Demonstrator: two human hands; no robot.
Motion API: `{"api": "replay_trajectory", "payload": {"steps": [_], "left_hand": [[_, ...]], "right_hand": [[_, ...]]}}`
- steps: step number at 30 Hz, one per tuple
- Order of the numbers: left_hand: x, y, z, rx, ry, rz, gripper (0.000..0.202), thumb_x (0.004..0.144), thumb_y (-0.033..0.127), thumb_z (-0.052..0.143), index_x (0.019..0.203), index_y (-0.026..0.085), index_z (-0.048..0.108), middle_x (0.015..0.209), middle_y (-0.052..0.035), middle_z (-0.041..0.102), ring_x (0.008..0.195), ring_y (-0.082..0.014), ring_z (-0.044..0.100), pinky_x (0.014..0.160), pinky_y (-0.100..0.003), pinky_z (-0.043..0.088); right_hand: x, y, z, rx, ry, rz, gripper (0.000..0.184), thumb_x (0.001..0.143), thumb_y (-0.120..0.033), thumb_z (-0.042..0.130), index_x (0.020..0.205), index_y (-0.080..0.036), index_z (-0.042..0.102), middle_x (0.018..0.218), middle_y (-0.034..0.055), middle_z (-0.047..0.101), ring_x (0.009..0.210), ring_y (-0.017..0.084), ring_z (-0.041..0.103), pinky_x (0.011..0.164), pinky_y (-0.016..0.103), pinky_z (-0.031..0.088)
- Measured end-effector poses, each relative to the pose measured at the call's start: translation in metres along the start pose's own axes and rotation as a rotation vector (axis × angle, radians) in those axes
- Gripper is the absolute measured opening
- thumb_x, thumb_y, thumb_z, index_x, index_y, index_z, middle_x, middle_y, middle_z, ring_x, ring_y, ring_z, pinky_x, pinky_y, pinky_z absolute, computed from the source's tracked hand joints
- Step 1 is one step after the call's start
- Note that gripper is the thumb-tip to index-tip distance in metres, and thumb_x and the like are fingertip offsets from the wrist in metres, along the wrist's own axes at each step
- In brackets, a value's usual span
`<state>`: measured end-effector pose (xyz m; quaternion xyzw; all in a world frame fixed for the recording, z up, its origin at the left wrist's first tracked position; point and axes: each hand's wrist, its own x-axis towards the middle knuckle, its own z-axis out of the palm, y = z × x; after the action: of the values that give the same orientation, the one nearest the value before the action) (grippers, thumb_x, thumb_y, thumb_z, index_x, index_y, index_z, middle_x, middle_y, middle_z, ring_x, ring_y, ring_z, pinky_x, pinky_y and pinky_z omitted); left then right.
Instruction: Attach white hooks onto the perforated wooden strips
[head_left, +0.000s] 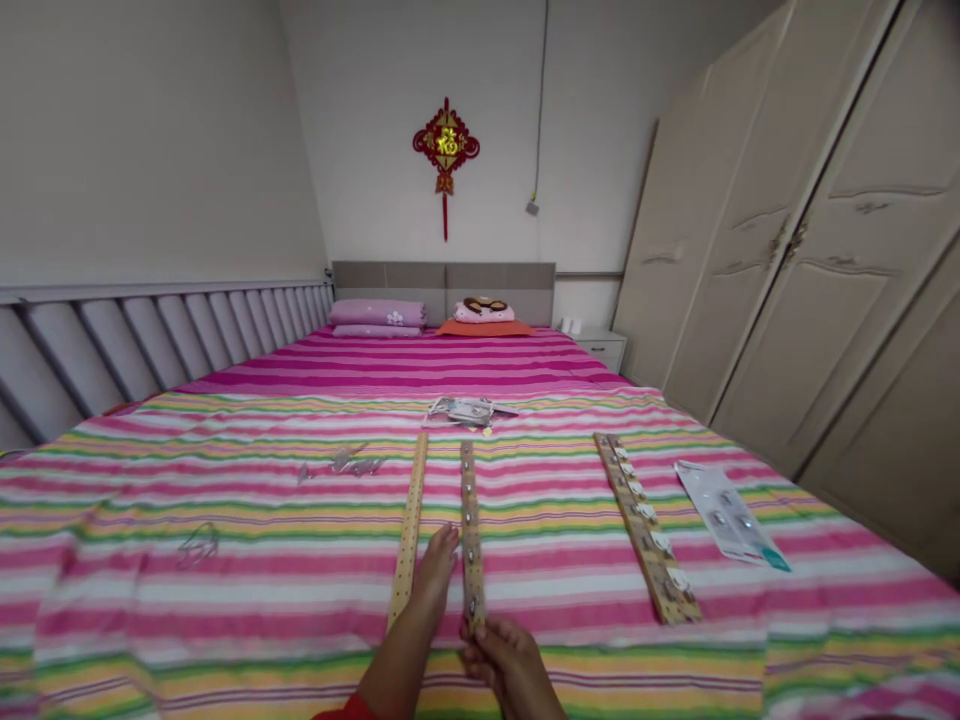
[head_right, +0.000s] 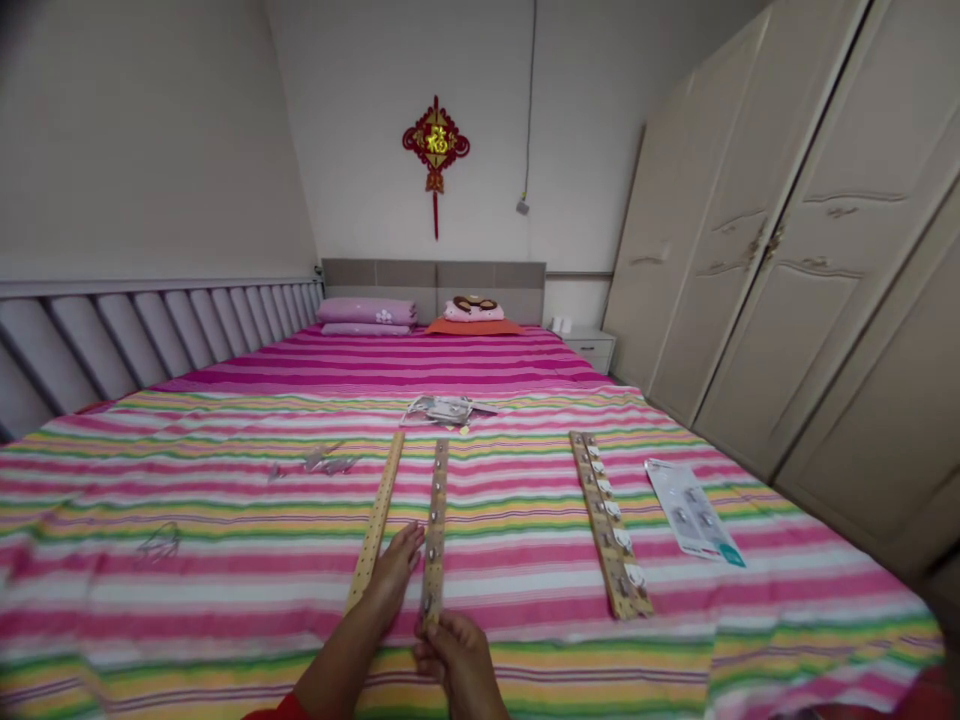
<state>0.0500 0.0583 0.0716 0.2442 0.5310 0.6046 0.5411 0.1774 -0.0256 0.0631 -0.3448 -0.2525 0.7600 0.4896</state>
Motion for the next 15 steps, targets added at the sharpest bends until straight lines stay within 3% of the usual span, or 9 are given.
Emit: {"api": "replay_trajectory", "payload": {"steps": [8, 15], "left_hand": [[0.003, -0.003, -0.003, 0.026, 0.002, 0.014, 0.029, 0.08, 0.023, 0.056, 0.109, 0.022, 0.056, 0.138, -0.0103, 0.052, 0.128, -0.0209, 0.047, 0.107, -0.033, 0.038], [0.0, 0.002, -0.003, -0.015, -0.013, -0.034, 0.027, 0.084, 0.016, 0.051, 0.111, 0.021, 0.056, 0.142, -0.0092, 0.046, 0.132, -0.0191, 0.042, 0.111, -0.034, 0.033]], "right_hand": [[0.006, -0.011, -0.028, 0.016, 0.004, -0.06, 0.032, 0.049, -0.036, 0.089, 0.068, -0.014, 0.075, 0.066, 0.0064, 0.071, 0.052, 0.009, 0.058, 0.052, 0.02, 0.047], [-0.013, -0.05, -0.074, -0.002, 0.177, -0.192, 0.035, 0.047, -0.036, 0.09, 0.072, -0.016, 0.075, 0.069, 0.0054, 0.072, 0.054, 0.01, 0.061, 0.054, 0.02, 0.049]]}}
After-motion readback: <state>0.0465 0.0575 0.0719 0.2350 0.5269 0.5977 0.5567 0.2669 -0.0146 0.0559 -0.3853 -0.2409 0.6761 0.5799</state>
